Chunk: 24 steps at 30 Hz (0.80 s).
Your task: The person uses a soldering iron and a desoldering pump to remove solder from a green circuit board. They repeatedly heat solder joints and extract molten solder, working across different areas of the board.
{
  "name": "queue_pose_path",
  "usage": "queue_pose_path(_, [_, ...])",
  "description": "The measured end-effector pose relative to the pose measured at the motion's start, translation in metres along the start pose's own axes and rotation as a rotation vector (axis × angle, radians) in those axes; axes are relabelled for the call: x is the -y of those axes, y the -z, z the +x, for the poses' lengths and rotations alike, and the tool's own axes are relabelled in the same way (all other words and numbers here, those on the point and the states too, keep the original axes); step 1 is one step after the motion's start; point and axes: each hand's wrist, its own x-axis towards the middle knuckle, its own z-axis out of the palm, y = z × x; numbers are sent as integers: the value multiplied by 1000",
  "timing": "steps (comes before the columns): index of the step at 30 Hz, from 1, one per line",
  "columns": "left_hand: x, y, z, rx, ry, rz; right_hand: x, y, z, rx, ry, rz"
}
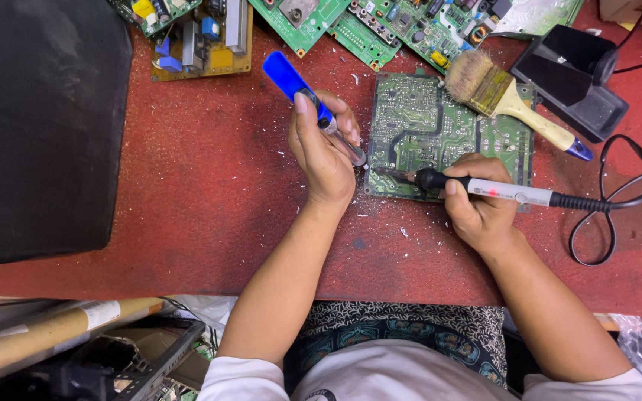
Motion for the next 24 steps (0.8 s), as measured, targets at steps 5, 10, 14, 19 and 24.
queue_pose_path(5, [-1, -1, -1, -4, 8, -11, 1, -1, 0, -8, -11, 3])
queue_pose_path(10, [-1, -1, -1, 5, -4, -2, -1, 0, -1, -20, -19, 1])
queue_pose_path(14, [-5, -2, -1, 11, -1, -17, -5, 2, -6, -51, -38, -16])
queue_pose_path(19, [-6, -1, -2, 33, 20, -112, 2, 9, -10, -314, -275, -57])
queue_pose_path(24, [-15, -8, -5, -63, 123, -280, 20, 43, 26, -456, -196, -80])
